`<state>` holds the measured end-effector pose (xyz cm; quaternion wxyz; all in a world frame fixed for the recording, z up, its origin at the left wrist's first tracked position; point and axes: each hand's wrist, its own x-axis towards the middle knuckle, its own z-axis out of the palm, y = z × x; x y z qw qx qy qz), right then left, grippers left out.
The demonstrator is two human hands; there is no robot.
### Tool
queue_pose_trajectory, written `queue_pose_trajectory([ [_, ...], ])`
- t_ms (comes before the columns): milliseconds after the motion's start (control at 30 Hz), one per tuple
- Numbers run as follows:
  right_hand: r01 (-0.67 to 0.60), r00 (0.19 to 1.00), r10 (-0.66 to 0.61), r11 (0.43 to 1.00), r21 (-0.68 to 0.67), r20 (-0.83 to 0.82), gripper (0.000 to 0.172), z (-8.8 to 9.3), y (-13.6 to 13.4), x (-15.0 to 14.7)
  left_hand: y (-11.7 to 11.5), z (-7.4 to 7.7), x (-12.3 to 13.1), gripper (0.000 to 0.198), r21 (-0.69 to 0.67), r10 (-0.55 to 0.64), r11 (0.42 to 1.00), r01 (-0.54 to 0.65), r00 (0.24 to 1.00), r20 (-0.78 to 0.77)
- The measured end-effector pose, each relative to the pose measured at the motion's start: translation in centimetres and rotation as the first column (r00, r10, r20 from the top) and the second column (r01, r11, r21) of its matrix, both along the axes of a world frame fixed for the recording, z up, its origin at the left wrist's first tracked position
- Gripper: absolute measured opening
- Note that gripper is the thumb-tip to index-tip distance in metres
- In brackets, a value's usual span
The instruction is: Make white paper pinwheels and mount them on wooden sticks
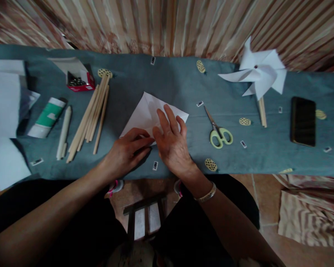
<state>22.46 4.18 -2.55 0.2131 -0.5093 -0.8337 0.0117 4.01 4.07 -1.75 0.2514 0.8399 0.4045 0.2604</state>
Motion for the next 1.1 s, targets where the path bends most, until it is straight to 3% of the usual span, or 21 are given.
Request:
queue_pose_trajectory([
  [167, 0.005, 0.992, -0.006, 1.000, -0.014, -0.124, 0.031, 0.5, 1.1, 1.1, 0.0, -0.2, 0.1, 0.021, 0.045, -0.010, 0.999, 0.011, 1.000, -0.022],
  [300, 0.099, 0.979, -0.112, 0.992, -0.083, -0.168, 0.046, 0.9, 3.0, 3.0, 0.0, -0.2, 0.2, 0.019, 0.134, -0.019, 0.991, 0.028, 0.997, -0.069],
  [467, 0.137, 0.971, -0.160, 0.982, -0.132, -0.179, 0.044, 1.2, 4.0, 4.0, 0.4, 0.4, -0.3, 0.020, 0.237, -0.011, 0.970, 0.057, 0.982, -0.190],
  [700, 0.234, 0.889, -0.332, 0.921, -0.311, -0.315, 0.038, 1.9, 3.6, 4.9, 1.8, 0.5, -2.3, 0.020, 0.365, 0.065, 0.931, 0.014, 0.977, -0.204],
  [900, 0.115, 0.796, -0.405, 0.831, -0.545, -0.450, 0.032, 1.8, 1.6, 4.8, 3.3, 0.4, -3.8, 0.019, 0.391, 0.092, 0.920, -0.014, 0.979, -0.182],
  [1000, 0.108, 0.801, -0.423, 0.799, -0.592, -0.425, 0.041, 2.2, 0.6, 4.5, 3.2, 1.0, -3.8, 0.020, 0.408, 0.090, 0.913, -0.027, 0.987, -0.137],
  [1100, 0.200, 0.843, -0.422, 0.821, -0.535, -0.332, 0.051, 2.9, 0.3, 4.5, 2.0, 1.5, -2.8, 0.019, 0.390, 0.061, 0.921, -0.016, 0.993, -0.104],
])
